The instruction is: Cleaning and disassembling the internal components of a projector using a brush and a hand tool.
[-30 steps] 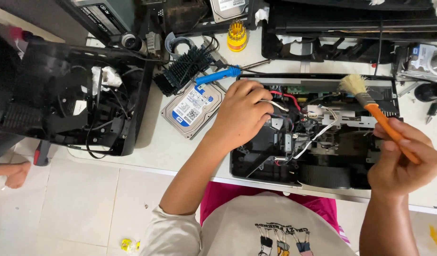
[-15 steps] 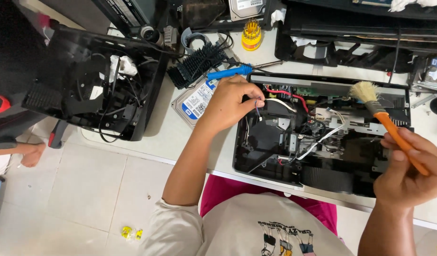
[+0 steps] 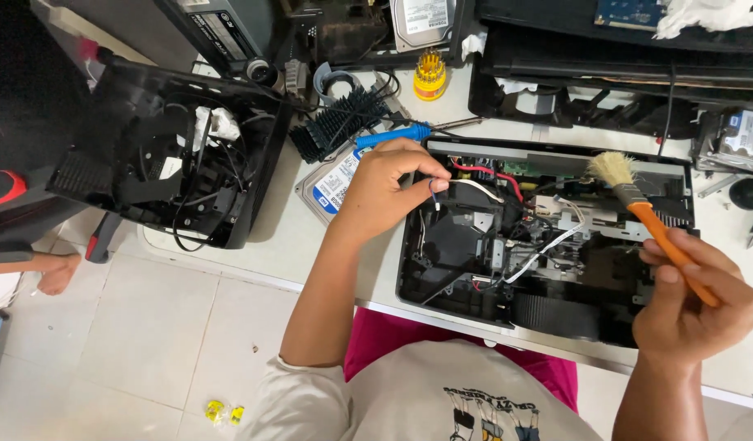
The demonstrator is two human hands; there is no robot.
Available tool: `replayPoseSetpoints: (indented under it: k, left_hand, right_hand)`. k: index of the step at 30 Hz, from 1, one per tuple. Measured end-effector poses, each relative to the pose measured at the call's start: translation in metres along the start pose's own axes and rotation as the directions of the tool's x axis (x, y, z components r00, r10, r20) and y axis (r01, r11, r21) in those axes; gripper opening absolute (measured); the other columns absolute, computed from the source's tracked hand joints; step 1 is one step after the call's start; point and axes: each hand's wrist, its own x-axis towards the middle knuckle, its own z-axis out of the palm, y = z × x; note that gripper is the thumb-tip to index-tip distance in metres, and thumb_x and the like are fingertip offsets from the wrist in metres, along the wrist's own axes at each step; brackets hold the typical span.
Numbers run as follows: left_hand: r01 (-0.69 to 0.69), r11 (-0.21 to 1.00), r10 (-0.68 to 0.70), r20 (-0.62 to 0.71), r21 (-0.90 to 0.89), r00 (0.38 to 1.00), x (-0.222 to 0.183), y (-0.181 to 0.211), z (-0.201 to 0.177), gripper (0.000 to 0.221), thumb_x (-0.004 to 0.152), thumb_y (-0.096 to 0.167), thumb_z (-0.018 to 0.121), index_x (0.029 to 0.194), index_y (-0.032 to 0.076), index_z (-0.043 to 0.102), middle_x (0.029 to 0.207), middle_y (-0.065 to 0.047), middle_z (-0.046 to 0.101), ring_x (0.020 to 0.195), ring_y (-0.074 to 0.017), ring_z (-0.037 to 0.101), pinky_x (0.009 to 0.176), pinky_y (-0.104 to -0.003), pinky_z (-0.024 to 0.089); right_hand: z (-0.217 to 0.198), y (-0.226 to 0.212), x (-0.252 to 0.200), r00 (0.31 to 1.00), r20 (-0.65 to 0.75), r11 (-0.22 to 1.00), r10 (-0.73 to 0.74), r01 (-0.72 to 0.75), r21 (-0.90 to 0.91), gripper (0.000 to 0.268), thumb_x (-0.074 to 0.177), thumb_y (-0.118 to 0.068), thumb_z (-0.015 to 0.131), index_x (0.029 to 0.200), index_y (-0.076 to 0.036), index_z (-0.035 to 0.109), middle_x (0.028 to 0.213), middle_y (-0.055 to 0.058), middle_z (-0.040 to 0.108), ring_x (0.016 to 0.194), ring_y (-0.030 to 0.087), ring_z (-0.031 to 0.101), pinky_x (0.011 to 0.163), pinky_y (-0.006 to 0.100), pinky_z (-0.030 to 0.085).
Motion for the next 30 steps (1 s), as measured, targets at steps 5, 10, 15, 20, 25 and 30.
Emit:
replayPoseSetpoints:
  k: [5, 10, 15, 20, 25, 30]
  left_hand:
    - [-0.167, 0.978, 0.171, 0.017, -0.127, 0.985, -0.002, 0.008, -0.006, 0.016, 0.091, -0.001, 0.076, 0.096, 0.014, 0.075, 0.098, 0.001, 0.077, 0.097, -0.0166, 0.070, 0.095, -0.032, 0.054]
    - [-0.206, 0.973, 0.214, 0.079, -0.101, 0.974, -0.006, 0.012, -0.011, 0.012, 0.088, 0.005, 0.081, 0.096, 0.014, 0.076, 0.105, 0.000, 0.077, 0.105, -0.0191, 0.070, 0.101, -0.036, 0.054]
    - [-0.221, 0.974, 0.222, 0.048, -0.042, 0.974, -0.010, 0.017, -0.011, 0.010, 0.088, 0.015, 0.083, 0.087, 0.012, 0.073, 0.087, 0.001, 0.073, 0.086, -0.0176, 0.066, 0.086, -0.034, 0.052]
    - [-0.116, 0.981, 0.109, 0.052, 0.156, 0.993, -0.016, 0.007, -0.007, 0.005, 0.091, 0.020, 0.078, 0.090, 0.015, 0.078, 0.084, 0.003, 0.075, 0.082, -0.0173, 0.066, 0.080, -0.034, 0.051]
    - [-0.170, 0.870, 0.107, 0.160, 0.463, 0.981, -0.022, -0.011, 0.011, 0.008, 0.094, 0.022, 0.073, 0.090, 0.020, 0.080, 0.078, 0.004, 0.064, 0.079, -0.0220, 0.057, 0.077, -0.039, 0.047]
    - [-0.190, 0.811, 0.124, 0.154, 0.553, 0.980, -0.021, -0.011, 0.017, 0.003, 0.091, 0.021, 0.078, 0.089, 0.019, 0.079, 0.078, 0.005, 0.064, 0.082, -0.0226, 0.057, 0.074, -0.039, 0.047]
  right_hand:
    - [-0.001, -0.001, -0.001, 1.000, 0.006, 1.000, 0.020, -0.020, 0.018, 0.020, 0.114, 0.007, 0.048, 0.116, 0.016, 0.030, 0.126, 0.055, 0.052, 0.096, 0.058, 0.065, 0.083, 0.056, 0.059]
    - [0.001, 0.003, -0.002, 1.000, 0.001, 1.000, 0.031, -0.031, 0.004, 0.024, 0.114, 0.003, 0.050, 0.114, 0.020, 0.032, 0.126, 0.055, 0.053, 0.097, 0.059, 0.065, 0.084, 0.058, 0.059]
    - [-0.002, 0.003, -0.003, 0.999, 0.005, 0.999, 0.036, -0.036, -0.006, 0.026, 0.113, 0.003, 0.051, 0.111, 0.025, 0.037, 0.126, 0.054, 0.054, 0.098, 0.059, 0.066, 0.084, 0.059, 0.060]
    - [0.000, 0.001, 0.000, 0.999, 0.024, 1.000, -0.023, 0.023, -0.003, 0.020, 0.113, 0.007, 0.049, 0.118, 0.016, 0.032, 0.125, 0.053, 0.053, 0.096, 0.056, 0.066, 0.084, 0.056, 0.060]
    - [0.002, -0.001, 0.001, 1.000, 0.004, 1.000, -0.014, 0.014, 0.017, 0.019, 0.113, 0.006, 0.049, 0.115, 0.016, 0.032, 0.126, 0.053, 0.053, 0.095, 0.055, 0.066, 0.084, 0.054, 0.060]
    - [0.002, -0.002, 0.002, 1.000, 0.011, 1.000, -0.018, 0.018, 0.009, 0.019, 0.113, 0.004, 0.049, 0.114, 0.015, 0.033, 0.125, 0.053, 0.054, 0.095, 0.054, 0.067, 0.083, 0.054, 0.060]
